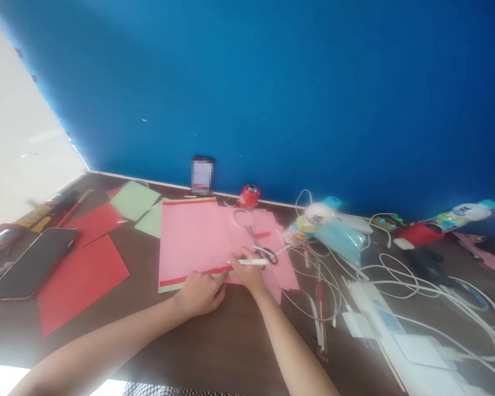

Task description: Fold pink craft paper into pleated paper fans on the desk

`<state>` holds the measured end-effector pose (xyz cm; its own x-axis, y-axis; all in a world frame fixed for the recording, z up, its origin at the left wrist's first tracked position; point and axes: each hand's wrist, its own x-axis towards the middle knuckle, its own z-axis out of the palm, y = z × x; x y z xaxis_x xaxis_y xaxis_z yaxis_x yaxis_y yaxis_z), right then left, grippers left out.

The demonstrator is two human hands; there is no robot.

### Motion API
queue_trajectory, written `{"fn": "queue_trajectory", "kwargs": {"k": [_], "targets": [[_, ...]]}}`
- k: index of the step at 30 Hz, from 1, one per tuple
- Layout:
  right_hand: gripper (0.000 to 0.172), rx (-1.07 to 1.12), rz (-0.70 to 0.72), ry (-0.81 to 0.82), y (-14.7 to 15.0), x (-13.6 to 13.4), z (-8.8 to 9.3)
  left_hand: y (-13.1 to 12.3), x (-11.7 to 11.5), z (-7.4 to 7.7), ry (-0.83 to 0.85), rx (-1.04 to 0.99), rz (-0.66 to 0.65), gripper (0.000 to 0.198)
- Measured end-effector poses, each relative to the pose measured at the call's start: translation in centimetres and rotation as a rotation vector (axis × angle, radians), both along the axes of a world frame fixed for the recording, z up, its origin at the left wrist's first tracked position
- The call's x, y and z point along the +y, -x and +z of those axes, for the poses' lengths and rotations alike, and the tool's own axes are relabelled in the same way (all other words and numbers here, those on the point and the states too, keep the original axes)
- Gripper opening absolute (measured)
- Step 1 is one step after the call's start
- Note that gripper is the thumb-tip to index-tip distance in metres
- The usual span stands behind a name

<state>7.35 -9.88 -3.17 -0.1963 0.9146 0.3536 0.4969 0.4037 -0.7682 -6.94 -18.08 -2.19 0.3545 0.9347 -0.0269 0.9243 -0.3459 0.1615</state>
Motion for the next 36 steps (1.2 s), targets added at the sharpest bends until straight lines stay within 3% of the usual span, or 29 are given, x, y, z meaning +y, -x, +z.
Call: {"fn": "queue_trajectory", "kwargs": {"k": [9,12,28,36], "targets": [[0.030,0.065,0.034,0.010,0.6,-1.0,1.0,-0.1,0.0,0.6,0.022,0.051,-0.023,0.042],[0.027,0.031,0.103,0.052,1.1,-1.2,0.7,-0.1,0.0,0.9,0.032,0.070,-0.041,0.037],[0.027,0.039,0.158,0.116,1.2,-1.3,0.2,-0.3,0.0,0.8,0.040,0.059,-0.039,0.034],[0.031,0.244,0.146,0.129,1.2,-1.7,0.5,-0.5,-0.1,0.6,-0.002,0.037,-0.022,0.046]]}}
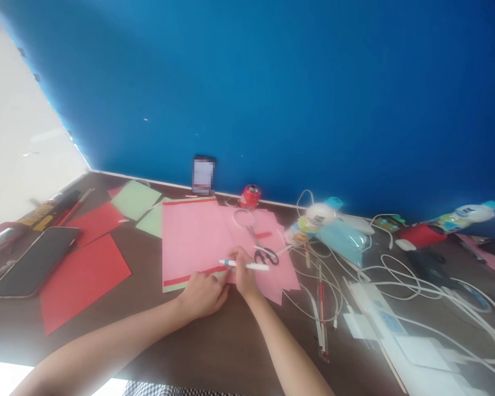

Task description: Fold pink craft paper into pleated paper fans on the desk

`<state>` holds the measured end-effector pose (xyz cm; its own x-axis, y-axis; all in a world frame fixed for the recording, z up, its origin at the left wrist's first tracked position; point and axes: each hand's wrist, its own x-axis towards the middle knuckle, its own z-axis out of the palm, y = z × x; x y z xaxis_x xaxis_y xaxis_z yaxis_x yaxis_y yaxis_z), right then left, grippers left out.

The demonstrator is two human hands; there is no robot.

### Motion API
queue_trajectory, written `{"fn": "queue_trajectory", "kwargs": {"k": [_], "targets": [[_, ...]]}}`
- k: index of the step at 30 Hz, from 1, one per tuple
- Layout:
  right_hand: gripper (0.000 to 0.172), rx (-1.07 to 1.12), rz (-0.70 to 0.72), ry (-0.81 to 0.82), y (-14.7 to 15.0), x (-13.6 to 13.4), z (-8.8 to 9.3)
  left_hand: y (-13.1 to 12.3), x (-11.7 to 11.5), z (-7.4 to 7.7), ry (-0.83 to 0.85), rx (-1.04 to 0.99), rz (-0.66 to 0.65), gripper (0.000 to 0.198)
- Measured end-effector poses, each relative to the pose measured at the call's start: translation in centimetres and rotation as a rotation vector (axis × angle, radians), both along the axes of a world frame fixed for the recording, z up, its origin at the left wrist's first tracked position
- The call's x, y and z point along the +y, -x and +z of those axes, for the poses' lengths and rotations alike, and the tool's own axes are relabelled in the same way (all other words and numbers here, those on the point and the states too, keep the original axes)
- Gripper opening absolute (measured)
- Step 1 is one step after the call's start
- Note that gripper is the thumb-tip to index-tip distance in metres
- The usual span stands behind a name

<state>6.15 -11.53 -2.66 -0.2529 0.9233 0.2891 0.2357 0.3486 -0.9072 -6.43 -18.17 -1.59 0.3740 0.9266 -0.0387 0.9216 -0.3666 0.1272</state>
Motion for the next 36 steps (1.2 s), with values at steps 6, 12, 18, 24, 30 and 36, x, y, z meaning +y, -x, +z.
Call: {"fn": "queue_trajectory", "kwargs": {"k": [6,12,18,24,30,36], "targets": [[0.019,0.069,-0.050,0.122,0.44,0.28,-0.43,-0.58,-0.62,-0.42,-0.048,0.010,0.066,0.050],[0.028,-0.011,-0.008,0.079,0.34,0.55,0.04,-0.59,-0.83,-0.34,0.049,0.002,0.152,0.053],[0.032,-0.018,-0.052,0.041,0.32,0.60,-0.14,-0.25,-0.40,0.03,0.058,-0.001,0.115,0.052],[0.031,-0.034,-0.062,0.015,0.44,0.56,-0.09,-0.24,-0.47,0.08,0.071,-0.012,0.119,0.052],[0.030,-0.023,-0.047,0.021,0.36,0.46,0.01,-0.24,-0.48,0.04,0.063,-0.017,0.124,0.052],[0.030,-0.054,0.027,0.052,0.42,0.52,-0.01,-0.24,-0.46,0.03,0.069,-0.017,0.110,0.050]]}}
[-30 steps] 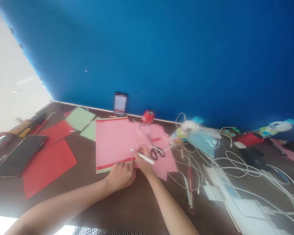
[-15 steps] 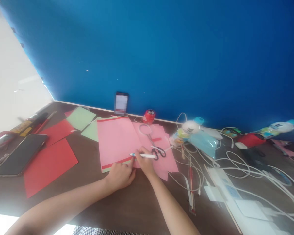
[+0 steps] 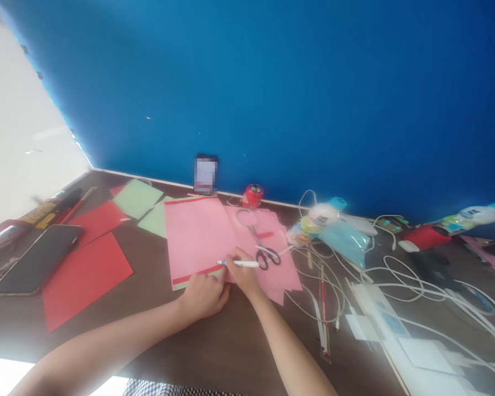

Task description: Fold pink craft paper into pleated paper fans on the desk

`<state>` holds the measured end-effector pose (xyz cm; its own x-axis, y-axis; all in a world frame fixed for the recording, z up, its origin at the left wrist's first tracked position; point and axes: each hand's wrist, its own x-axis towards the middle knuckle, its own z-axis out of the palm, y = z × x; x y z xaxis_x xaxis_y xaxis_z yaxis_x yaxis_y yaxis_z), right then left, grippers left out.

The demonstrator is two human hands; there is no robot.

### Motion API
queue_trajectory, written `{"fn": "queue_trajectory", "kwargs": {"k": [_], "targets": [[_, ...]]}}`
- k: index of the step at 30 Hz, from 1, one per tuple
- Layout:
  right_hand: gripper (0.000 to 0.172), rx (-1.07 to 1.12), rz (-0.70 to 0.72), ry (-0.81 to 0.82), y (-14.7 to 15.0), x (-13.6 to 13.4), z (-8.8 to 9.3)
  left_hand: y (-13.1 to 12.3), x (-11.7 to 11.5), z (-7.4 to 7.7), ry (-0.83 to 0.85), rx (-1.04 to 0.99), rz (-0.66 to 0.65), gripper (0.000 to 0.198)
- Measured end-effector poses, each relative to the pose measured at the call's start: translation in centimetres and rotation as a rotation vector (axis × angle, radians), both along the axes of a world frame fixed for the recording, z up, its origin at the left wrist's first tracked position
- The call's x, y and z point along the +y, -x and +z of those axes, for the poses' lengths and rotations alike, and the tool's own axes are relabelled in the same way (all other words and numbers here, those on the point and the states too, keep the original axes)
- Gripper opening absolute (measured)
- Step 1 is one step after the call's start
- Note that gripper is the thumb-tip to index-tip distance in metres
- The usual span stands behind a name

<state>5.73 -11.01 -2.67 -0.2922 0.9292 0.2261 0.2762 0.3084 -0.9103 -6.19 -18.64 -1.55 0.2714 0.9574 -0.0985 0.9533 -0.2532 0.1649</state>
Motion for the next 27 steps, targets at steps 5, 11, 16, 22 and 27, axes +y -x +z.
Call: {"fn": "queue_trajectory", "kwargs": {"k": [5,11,16,22,27], "targets": [[0.029,0.018,-0.004,0.004,0.0,0.0,-0.1,0.0,0.1,0.2,-0.002,-0.003,0.003,0.049],[0.026,-0.037,0.076,0.026,0.1,0.0,-0.3,-0.1,0.1,0.3,0.020,-0.006,0.013,0.039],[0.023,0.015,0.076,0.050,0.1,-0.1,0.0,-0.1,0.1,0.2,0.005,-0.005,0.008,0.037],[0.005,-0.012,0.104,0.085,0.5,-0.7,0.6,-0.3,0.0,0.7,0.016,0.023,-0.025,0.036],[0.013,-0.018,0.139,0.097,0.6,-0.9,0.9,-0.4,-0.1,0.6,-0.013,0.038,-0.064,0.033]]}}
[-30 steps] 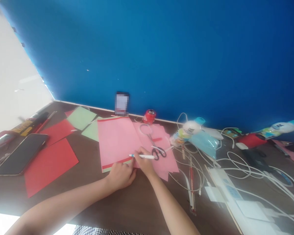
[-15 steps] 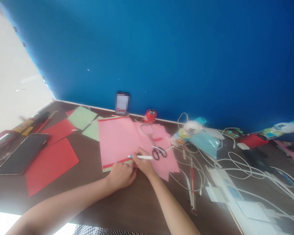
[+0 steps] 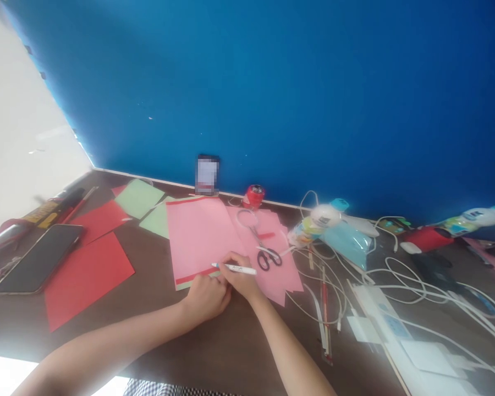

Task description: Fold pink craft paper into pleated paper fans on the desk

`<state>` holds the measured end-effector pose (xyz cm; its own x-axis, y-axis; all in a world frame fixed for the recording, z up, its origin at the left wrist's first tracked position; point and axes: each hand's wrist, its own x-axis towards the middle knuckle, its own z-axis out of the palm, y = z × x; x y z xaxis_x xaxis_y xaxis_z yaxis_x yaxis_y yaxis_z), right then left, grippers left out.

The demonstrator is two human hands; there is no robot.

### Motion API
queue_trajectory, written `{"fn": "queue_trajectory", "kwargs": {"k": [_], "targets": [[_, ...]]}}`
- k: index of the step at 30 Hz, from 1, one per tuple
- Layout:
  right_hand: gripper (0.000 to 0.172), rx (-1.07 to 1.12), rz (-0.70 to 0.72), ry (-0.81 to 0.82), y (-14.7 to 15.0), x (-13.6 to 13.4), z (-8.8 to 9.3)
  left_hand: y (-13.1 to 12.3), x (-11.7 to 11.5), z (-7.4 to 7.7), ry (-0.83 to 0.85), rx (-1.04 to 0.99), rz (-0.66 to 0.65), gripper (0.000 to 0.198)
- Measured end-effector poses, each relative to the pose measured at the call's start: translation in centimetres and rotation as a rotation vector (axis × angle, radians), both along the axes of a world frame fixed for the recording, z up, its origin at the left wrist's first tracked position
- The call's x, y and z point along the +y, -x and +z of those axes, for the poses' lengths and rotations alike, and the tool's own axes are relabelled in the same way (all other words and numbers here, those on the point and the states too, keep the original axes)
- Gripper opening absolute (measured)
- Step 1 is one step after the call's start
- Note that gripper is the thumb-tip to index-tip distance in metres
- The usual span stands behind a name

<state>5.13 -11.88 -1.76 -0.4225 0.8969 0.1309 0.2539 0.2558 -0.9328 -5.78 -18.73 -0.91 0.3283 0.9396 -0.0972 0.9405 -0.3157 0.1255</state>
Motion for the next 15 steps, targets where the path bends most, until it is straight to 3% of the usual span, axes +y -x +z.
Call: {"fn": "queue_trajectory", "kwargs": {"k": [4,15], "targets": [[0.020,-0.015,0.004,-0.022,-0.03,0.18,-0.20,0.02,0.00,-0.30,-0.013,0.006,-0.010,0.032],[0.015,-0.024,0.004,-0.078,0.15,0.00,-0.35,-0.05,-0.02,-0.27,-0.001,0.017,-0.029,0.029]]}}
